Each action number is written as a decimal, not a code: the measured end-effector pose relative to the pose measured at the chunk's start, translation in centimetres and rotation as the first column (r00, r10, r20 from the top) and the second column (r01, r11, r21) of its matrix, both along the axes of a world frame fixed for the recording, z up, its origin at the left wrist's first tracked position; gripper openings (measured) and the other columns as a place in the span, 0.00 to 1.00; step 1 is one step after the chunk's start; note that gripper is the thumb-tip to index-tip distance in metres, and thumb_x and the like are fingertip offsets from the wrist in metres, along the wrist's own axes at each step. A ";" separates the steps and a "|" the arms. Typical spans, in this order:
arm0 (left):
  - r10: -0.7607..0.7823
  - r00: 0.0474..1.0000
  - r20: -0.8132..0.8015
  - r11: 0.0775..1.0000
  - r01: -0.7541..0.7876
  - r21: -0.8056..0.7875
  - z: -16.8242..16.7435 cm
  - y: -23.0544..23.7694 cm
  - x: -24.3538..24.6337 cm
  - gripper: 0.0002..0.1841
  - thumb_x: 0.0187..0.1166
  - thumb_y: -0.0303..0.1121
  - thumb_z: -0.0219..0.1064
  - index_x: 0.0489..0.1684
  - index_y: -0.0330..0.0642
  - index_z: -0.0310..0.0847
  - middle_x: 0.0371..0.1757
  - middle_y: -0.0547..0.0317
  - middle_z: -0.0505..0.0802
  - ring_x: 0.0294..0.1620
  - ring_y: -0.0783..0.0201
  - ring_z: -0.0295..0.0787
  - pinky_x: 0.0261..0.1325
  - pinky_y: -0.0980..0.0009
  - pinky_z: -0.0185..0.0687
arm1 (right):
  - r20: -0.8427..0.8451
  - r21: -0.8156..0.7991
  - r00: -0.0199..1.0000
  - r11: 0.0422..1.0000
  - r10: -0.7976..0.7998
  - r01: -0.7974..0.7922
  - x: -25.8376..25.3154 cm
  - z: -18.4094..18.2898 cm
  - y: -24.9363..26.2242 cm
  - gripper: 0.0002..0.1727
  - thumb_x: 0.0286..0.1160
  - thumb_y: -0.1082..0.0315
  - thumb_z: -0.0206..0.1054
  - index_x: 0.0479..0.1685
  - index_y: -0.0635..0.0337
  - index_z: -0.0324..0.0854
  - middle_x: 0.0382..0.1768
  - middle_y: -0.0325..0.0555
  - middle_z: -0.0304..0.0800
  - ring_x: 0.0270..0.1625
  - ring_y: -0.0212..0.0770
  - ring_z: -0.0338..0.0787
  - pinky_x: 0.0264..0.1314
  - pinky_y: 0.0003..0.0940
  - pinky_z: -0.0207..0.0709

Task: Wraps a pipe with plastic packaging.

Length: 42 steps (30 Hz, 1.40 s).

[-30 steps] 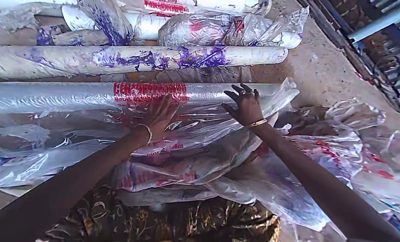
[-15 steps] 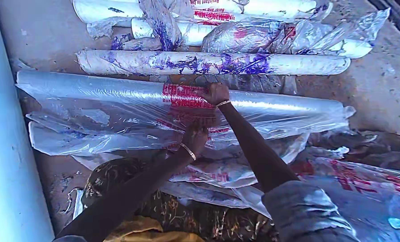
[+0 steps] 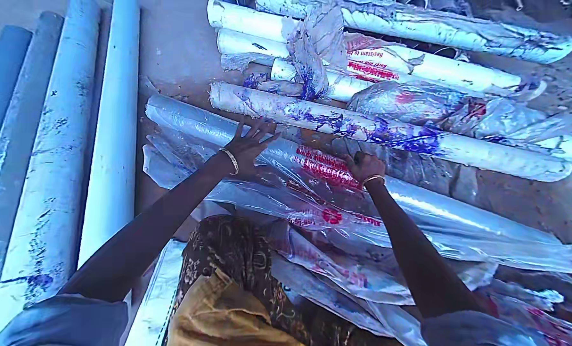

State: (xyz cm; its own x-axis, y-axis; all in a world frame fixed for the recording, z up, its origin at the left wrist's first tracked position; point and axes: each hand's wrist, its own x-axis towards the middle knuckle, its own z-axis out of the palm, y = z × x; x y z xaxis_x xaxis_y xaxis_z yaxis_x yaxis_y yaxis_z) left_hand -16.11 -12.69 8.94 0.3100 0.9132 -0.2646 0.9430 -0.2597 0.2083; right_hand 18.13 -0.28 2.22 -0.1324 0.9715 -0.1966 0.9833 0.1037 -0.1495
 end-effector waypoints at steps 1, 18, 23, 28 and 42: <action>0.057 0.995 -0.079 0.998 -0.059 -0.015 -1.8 0.6 -3.6 0.60 0.63 0.46 0.86 0.98 0.52 0.43 0.98 0.43 0.41 0.98 0.39 0.20 0.86 0.23 0.17 | 0.017 -0.022 1.000 1.000 -0.020 0.020 -0.2 0.2 0.1 0.34 0.88 0.41 0.55 0.52 0.69 0.85 0.52 0.75 0.89 0.62 0.74 0.87 0.60 0.73 0.73; 0.535 0.077 0.841 0.665 -0.653 -0.363 -13.4 -15.8 -5.8 0.21 0.81 0.19 0.46 0.68 0.23 0.78 0.67 0.48 0.91 0.68 0.63 0.87 0.71 0.69 0.81 | -0.006 -0.025 0.998 0.997 -0.069 0.069 1.3 -1.3 4.8 0.39 0.89 0.38 0.52 0.45 0.74 0.83 0.48 0.81 0.87 0.58 0.82 0.85 0.54 0.80 0.70; 0.403 -0.193 0.895 0.633 -0.647 -0.425 -5.5 -14.0 -11.5 0.30 0.86 0.34 0.28 0.81 0.33 0.65 0.84 0.52 0.78 0.82 0.62 0.77 0.83 0.64 0.70 | -0.525 -0.039 0.850 0.998 -0.055 0.041 5.1 -0.7 3.9 0.28 0.93 0.54 0.52 0.67 0.74 0.80 0.59 0.75 0.87 0.63 0.68 0.86 0.71 0.67 0.69; 0.043 0.715 0.698 0.977 -0.175 0.119 -2.1 -1.6 3.8 0.26 0.86 0.38 0.61 0.83 0.41 0.74 0.87 0.46 0.75 0.93 0.49 0.60 0.93 0.51 0.49 | -0.203 -0.168 0.975 0.978 0.089 -0.124 16.7 1.1 -0.4 0.34 0.81 0.56 0.71 0.86 0.57 0.70 0.85 0.71 0.65 0.88 0.72 0.62 0.85 0.74 0.50; 0.338 0.934 0.119 0.939 -0.325 -0.111 -6.4 10.1 27.0 0.35 0.93 0.57 0.45 0.59 0.29 0.85 0.65 0.32 0.89 0.74 0.38 0.83 0.76 0.37 0.67 | 0.061 -0.504 0.998 0.862 -0.021 0.048 20.6 0.1 -15.3 0.40 0.82 0.37 0.62 0.94 0.33 0.57 0.95 0.60 0.45 0.94 0.70 0.45 0.84 0.77 0.49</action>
